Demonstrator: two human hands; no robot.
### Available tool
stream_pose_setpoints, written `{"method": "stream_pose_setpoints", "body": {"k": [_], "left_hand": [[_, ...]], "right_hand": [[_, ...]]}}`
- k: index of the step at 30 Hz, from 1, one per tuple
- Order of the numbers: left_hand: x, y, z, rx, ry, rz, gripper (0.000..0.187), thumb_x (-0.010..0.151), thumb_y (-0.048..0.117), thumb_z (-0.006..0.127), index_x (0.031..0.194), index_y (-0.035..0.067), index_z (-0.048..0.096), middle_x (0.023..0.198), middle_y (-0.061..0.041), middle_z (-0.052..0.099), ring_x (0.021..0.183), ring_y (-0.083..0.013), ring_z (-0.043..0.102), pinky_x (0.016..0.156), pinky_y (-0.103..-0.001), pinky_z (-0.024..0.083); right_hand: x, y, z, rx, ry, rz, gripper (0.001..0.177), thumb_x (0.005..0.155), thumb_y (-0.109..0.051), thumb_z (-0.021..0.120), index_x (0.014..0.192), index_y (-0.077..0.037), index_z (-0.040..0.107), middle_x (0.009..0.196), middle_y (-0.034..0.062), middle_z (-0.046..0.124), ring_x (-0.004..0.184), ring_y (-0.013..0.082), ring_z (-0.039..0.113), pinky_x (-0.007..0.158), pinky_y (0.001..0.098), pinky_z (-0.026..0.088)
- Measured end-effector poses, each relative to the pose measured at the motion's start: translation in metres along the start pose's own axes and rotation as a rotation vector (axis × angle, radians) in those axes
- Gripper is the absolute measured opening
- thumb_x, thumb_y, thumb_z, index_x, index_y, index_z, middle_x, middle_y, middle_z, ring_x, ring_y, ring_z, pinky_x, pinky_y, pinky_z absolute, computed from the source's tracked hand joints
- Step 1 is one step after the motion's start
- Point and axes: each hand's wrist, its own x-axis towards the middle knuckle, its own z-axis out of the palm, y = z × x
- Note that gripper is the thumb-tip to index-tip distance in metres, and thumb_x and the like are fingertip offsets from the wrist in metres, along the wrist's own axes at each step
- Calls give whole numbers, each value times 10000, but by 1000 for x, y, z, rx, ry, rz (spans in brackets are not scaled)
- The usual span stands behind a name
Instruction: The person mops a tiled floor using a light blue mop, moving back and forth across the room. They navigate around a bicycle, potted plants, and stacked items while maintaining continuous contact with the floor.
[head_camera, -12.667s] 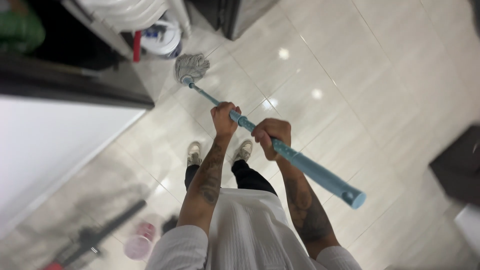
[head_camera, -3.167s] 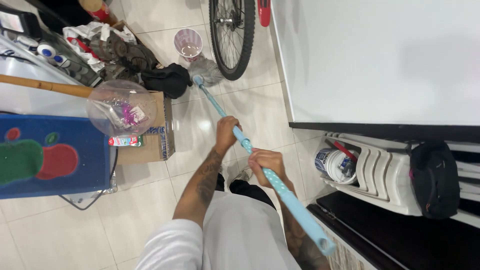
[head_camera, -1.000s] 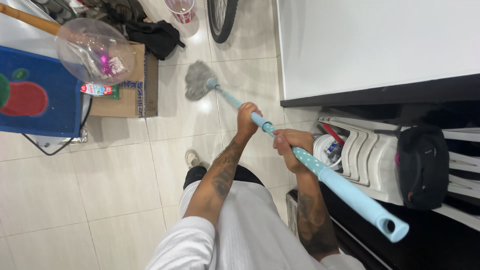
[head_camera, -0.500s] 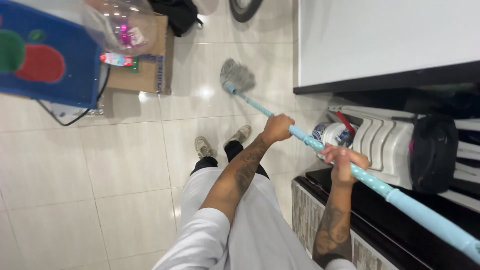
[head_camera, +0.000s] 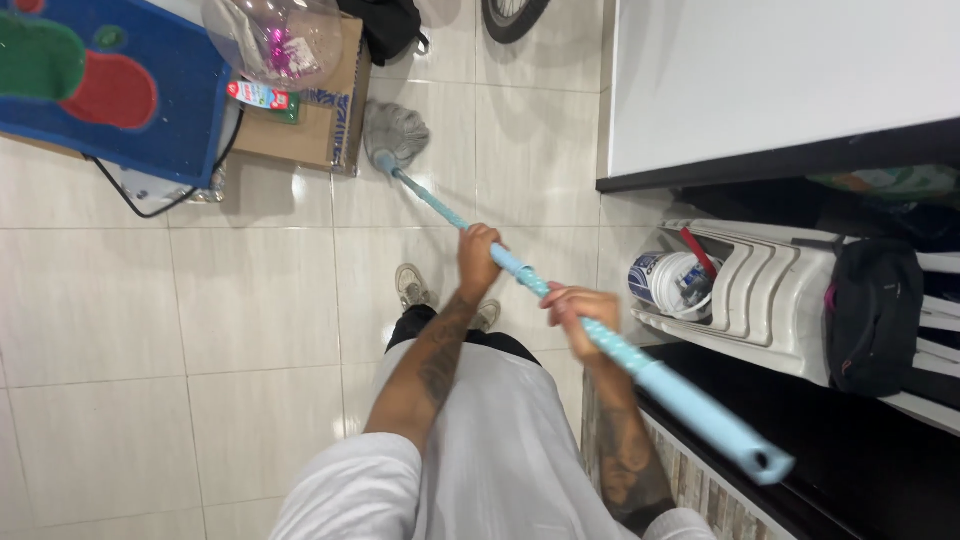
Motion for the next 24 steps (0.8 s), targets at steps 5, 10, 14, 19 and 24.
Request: {"method": "stream_pose_setpoints", "body": {"k": [5, 10, 14, 19, 24], "left_hand": [[-20, 55, 97, -157, 113, 32, 256, 693, 116, 852, 690, 162, 600, 728, -52, 597, 921, -298, 621, 1002, -452, 415], [-42, 127, 140, -283, 58, 71, 287, 632, 29, 840, 679, 161, 589, 719, -40, 605, 890, -284, 631, 996, -433, 445], [-70, 144, 183, -190, -210, 158, 273, 637, 38, 841, 721, 138, 602, 751, -49, 622, 913, -314, 635, 986, -505, 452], [-109, 154, 182, -91, -542, 209, 199, 717, 74, 823, 852, 139, 691, 867, -80, 700, 1030, -345, 659, 1084, -617, 400], [-135, 138, 151, 136, -690, 236, 167, 788, 199, 770, 954, 217, 760, 910, -4, 763, 1041, -243, 708, 1110, -565, 417]], "right_hand": [[-13, -45, -77, -78, -29, 14, 511, 1031, -131, 568, 524, -71, 597, 519, 88, 643, 624, 310, 726, 825, 620, 586], [-63, -58, -131, -220, -7, 46, 475, 1004, -126, 592, 532, -78, 625, 530, 61, 662, 656, 321, 752, 839, 568, 600], [-107, -72, -149, -300, 75, 53, 474, 1000, -103, 598, 527, -80, 619, 528, 63, 652, 644, 311, 745, 833, 547, 601], [-156, -76, -155, -365, 152, -13, 468, 963, -159, 622, 496, -124, 628, 505, 36, 671, 595, 286, 754, 704, 489, 626], [-188, -62, -140, -277, 281, -8, 602, 1067, -260, 500, 477, -139, 507, 472, 42, 610, 570, 256, 703, 718, 438, 612]]}}
